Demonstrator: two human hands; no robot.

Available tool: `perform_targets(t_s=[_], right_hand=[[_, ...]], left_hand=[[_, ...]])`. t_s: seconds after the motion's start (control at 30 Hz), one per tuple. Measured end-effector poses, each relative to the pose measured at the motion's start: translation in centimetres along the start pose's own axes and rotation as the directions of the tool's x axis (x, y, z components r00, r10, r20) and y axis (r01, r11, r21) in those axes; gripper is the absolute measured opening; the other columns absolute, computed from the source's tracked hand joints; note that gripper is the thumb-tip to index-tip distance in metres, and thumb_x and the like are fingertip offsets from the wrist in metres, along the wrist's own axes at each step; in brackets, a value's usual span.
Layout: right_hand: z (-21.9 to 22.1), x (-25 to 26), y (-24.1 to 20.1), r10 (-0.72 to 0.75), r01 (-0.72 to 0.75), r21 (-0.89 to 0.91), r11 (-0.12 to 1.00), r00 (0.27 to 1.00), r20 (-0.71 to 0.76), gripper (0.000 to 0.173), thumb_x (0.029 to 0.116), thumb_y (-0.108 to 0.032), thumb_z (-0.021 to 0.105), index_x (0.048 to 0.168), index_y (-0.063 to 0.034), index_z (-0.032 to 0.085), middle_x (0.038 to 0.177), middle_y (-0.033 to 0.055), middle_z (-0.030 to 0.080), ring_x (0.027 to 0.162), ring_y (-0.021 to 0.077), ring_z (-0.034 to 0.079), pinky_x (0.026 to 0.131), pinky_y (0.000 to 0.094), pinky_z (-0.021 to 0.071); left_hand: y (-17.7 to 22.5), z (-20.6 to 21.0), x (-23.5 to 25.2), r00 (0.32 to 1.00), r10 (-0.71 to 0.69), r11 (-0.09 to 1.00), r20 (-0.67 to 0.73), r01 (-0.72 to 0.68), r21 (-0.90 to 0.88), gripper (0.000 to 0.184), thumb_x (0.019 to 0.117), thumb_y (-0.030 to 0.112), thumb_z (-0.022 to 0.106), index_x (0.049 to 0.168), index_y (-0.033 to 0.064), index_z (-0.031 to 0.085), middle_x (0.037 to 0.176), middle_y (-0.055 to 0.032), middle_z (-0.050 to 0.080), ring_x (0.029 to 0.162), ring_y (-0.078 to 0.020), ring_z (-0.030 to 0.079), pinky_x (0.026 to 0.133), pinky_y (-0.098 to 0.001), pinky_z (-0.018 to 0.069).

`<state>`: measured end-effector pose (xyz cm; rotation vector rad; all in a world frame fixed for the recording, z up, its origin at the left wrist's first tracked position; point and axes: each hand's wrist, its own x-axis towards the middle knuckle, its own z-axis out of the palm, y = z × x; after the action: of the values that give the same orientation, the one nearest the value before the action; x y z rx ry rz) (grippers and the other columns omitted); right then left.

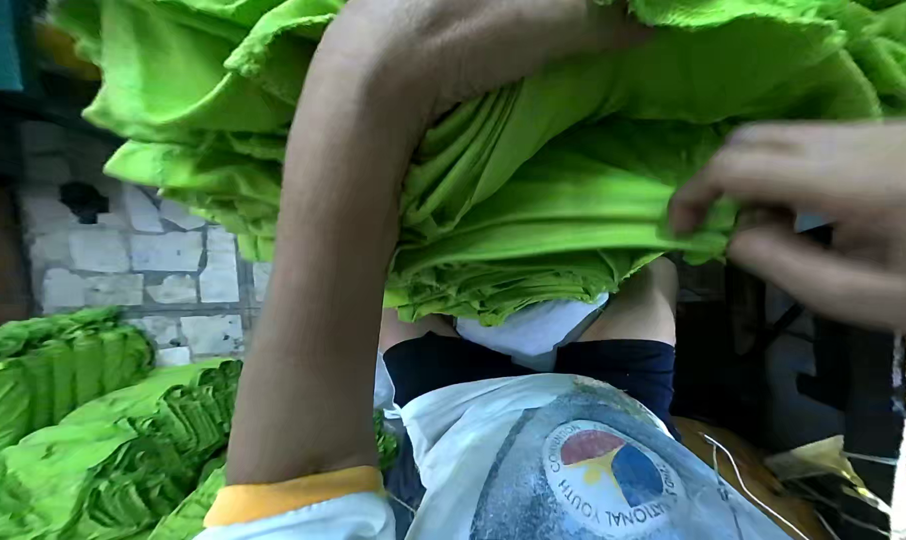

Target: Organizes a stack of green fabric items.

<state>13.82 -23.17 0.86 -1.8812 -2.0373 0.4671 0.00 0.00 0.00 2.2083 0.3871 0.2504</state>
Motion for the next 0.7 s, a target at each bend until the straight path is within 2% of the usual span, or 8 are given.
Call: perform_targets(t_s=[0.1,0.2,0.23,0.33,0.43,0.5,0.6,0.7], right_hand=[[-1.8,2.5,1.4,0.113,-0.057,0.386,0.921,0.986,-0.122,0.018,0.0932,-0.013,0.052,0.098,-0.0244,0.065,0.08,-0.0185,0.06,0.066,-0.0101,0.053,0.055,0.0107,0.0451],[-3.0,6.1,0.3,0.416,-0.214,0.625,0.751,0.888,-0.196,0.018,0.091,-0.006,0.058,0.086,-0.0225,0.063,0.074,-0.0157,0.06,0.064,-0.006,0.057,0.057,0.0142,0.0496],[-3.1,7.1,-0.1,0.478,-0.25,0.628,0.737,0.849,-0.224,0.016,0.0902,-0.006,0.059,0.085,-0.0204,0.063,0.073,-0.0139,0.06,0.063,-0.0049,0.056,0.057,0.0152,0.0501],[-2.4,8.2,-0.9,0.455,-0.279,0.449,0.849,0.817,-0.354,0.007,0.0958,-0.012,0.06,0.098,-0.0101,0.067,0.085,-0.0041,0.062,0.072,0.0005,0.058,0.066,0.0216,0.0511],[0.5,6.0,-3.8,0.117,-0.19,-0.088,0.978,0.845,-0.522,0.028,0.1005,-0.009,0.05,0.12,-0.0013,0.068,0.119,0.0198,0.066,0.105,0.0292,0.065,0.088,0.0463,0.0529],[3.6,3.3,-5.2,-0.173,0.003,-0.366,0.93,0.886,-0.431,0.028,0.0997,0.0,0.052,0.122,-0.002,0.068,0.13,0.0274,0.062,0.123,0.0449,0.058,0.1,0.0576,0.0474],[7.4,0.2,-3.6,-0.147,0.048,-0.489,0.871,0.975,-0.167,0.028,0.0841,0.015,0.064,0.102,-0.0051,0.072,0.126,0.0239,0.062,0.119,0.0462,0.058,0.091,0.0582,0.0493],[5.6,-0.2,-2.6,-0.029,-0.046,-0.351,0.935,0.978,-0.205,0.017,0.0853,0.015,0.06,0.09,0.002,0.07,0.105,0.026,0.065,0.098,0.0485,0.063,0.072,0.0613,0.0509]], left_hand=[[0.2,-0.2,-0.2,0.997,0.023,0.999,0.075,-0.025,0.03,0.035,0.0894,0.051,0.072,0.104,0.0188,0.073,0.09,0.0122,0.069,0.084,0.0061,0.064,0.079,-0.0222,0.0551],[2.3,-0.4,-2.1,0.985,-0.058,0.996,0.164,0.045,0.08,0.095,0.0826,0.076,0.062,0.149,0.0106,0.043,0.125,0.0,0.066,0.111,-0.0021,0.063,0.098,-0.0304,0.0534],[2.9,0.0,-2.6,0.986,-0.088,0.989,0.142,0.069,0.133,0.108,0.0783,0.077,0.067,0.155,0.0083,0.034,0.133,-0.005,0.063,0.12,-0.0081,0.061,0.105,-0.0356,0.0509],[2.5,1.6,-1.7,0.986,-0.165,0.942,-0.031,0.167,0.29,0.1,0.0775,0.066,0.078,0.144,-0.0007,0.045,0.127,-0.0203,0.064,0.121,-0.0335,0.062,0.103,-0.0582,0.0476],[2.2,0.9,-0.2,0.973,-0.229,0.918,-0.033,0.227,0.326,0.05,0.0959,0.043,0.066,0.119,-0.001,0.063,0.113,-0.0199,0.067,0.109,-0.034,0.065,0.093,-0.0587,0.0495],[2.9,-0.4,0.2,0.955,-0.297,0.907,0.02,0.275,0.318,0.038,0.1009,0.035,0.057,0.114,0.0007,0.063,0.109,-0.0171,0.066,0.102,-0.0284,0.064,0.089,-0.0543,0.0489],[3.3,-0.9,0.3,0.933,-0.358,0.883,0.028,0.329,0.334,0.044,0.1006,0.042,0.054,0.122,0.0046,0.062,0.114,-0.0157,0.065,0.107,-0.0282,0.062,0.09,-0.0572,0.0473],[3.2,-0.6,0.1,0.937,-0.348,0.895,0.027,0.323,0.307,0.041,0.1003,0.04,0.058,0.12,0.0048,0.061,0.11,-0.0134,0.065,0.102,-0.0244,0.063,0.089,-0.0533,0.049]])
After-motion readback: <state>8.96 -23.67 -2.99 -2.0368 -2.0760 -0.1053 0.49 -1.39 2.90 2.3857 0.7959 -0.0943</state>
